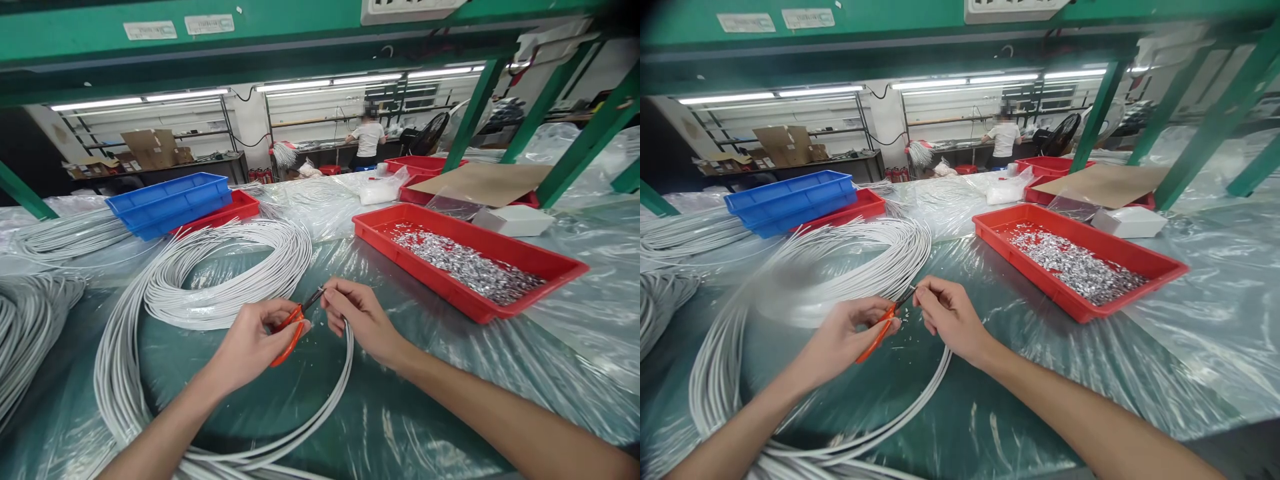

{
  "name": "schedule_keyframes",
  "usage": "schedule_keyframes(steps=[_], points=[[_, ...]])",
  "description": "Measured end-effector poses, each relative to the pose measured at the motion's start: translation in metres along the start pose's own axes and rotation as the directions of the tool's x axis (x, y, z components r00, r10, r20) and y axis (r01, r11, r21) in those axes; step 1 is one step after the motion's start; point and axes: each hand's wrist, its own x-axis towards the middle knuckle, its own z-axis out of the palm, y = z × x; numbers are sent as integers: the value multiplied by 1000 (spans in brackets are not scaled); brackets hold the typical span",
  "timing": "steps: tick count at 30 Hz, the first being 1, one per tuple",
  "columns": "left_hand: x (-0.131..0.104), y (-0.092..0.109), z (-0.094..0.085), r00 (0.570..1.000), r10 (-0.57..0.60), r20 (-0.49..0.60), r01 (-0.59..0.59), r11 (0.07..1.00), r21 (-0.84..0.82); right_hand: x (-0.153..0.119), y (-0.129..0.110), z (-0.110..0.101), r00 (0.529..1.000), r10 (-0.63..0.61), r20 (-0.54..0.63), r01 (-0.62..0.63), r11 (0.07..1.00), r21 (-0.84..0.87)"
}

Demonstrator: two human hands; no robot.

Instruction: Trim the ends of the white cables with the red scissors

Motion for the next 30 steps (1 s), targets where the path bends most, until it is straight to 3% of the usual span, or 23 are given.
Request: schedule_keyframes(steps=[8, 15, 24, 30], points=[[-2, 1, -1, 999, -18, 40, 20, 999, -41, 2, -2, -4, 987, 105, 119, -127, 972, 196], [-2, 6, -1, 998, -27, 49, 31, 997, -78, 6, -6, -10, 973, 158, 165, -193, 956, 221], [-3, 4, -2, 998, -39, 56, 43, 996, -75, 7, -4, -11, 997, 59, 50, -60, 998, 24], [-2, -2, -2, 991, -75, 111, 89, 988, -124, 3, -7, -8, 986, -160, -47, 140, 949, -282]])
